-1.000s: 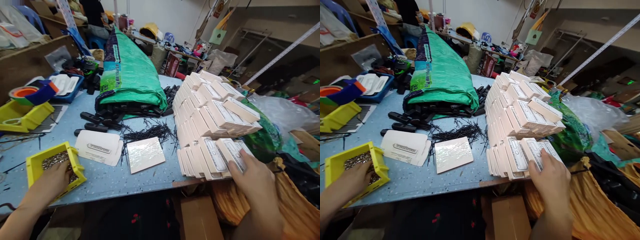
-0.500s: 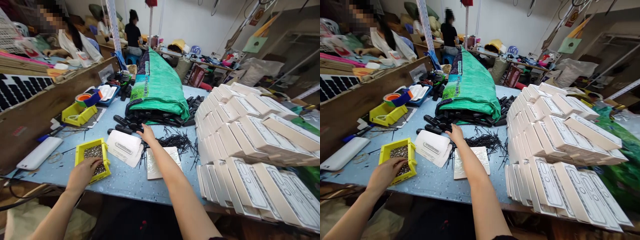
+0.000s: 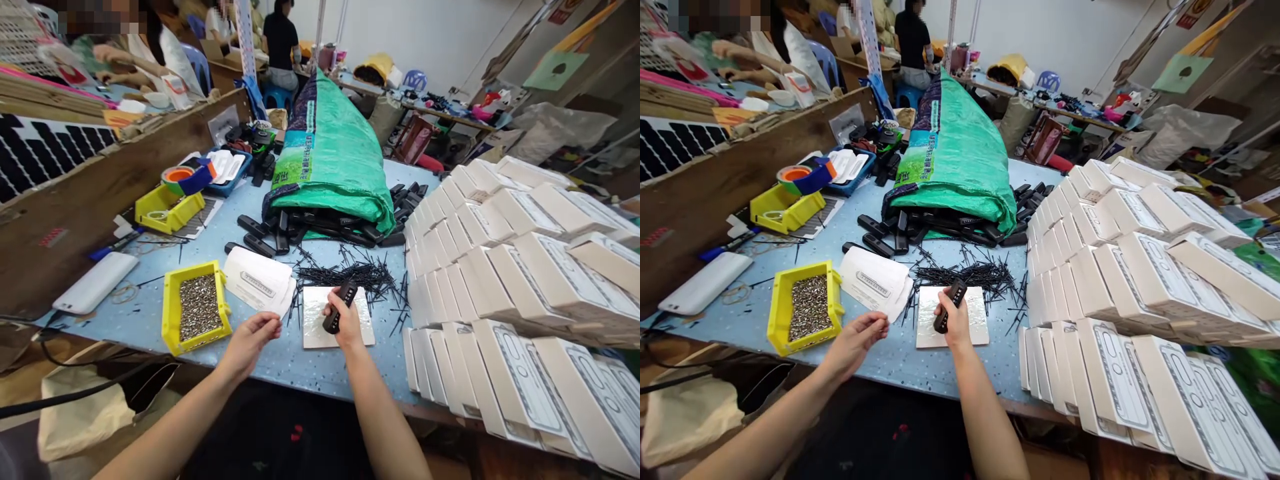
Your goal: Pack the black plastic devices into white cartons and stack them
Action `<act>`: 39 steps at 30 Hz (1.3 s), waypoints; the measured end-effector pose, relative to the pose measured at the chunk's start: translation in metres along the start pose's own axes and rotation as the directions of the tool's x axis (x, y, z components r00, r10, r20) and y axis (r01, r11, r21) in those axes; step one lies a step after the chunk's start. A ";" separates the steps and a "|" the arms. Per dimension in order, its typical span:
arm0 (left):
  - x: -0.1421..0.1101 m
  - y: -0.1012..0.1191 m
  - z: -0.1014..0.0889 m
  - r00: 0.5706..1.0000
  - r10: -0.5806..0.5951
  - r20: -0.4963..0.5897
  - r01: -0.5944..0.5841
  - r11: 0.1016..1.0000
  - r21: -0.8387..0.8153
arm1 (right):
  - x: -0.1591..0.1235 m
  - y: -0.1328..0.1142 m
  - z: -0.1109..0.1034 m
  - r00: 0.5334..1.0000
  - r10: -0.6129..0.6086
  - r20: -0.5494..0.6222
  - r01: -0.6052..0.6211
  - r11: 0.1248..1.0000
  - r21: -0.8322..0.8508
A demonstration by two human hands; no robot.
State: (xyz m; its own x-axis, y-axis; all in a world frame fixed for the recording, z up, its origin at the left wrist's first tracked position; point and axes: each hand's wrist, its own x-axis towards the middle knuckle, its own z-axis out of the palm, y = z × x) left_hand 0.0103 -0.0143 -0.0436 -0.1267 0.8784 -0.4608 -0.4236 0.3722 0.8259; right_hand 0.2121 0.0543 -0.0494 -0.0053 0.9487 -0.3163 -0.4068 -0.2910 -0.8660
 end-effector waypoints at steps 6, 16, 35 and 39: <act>-0.003 -0.013 0.042 0.992 -0.006 0.123 0.021 0.993 -0.117 | -0.025 -0.016 0.041 0.961 -0.278 -0.009 0.263 0.898 0.351; -0.008 -0.026 0.050 0.986 0.117 0.119 -0.108 0.991 -0.085 | -0.027 -0.003 0.052 0.962 -0.211 -0.172 0.268 0.846 0.461; 0.069 0.095 -0.016 0.792 0.024 0.610 -0.591 -0.221 0.776 | 0.010 0.012 -0.048 0.834 -0.521 -0.182 0.264 0.666 -0.698; 0.032 0.115 -0.011 0.808 -0.005 0.590 -0.522 0.459 0.719 | -0.029 -0.004 -0.016 0.646 -0.738 0.194 0.663 0.417 -0.621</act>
State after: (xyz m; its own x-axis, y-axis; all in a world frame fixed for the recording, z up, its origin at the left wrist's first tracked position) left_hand -0.0521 0.0533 0.0334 0.4287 0.8844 -0.1846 0.5165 -0.0722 0.8532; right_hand 0.2288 0.0259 -0.0432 0.1193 0.8519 0.5100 0.3942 0.4308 -0.8118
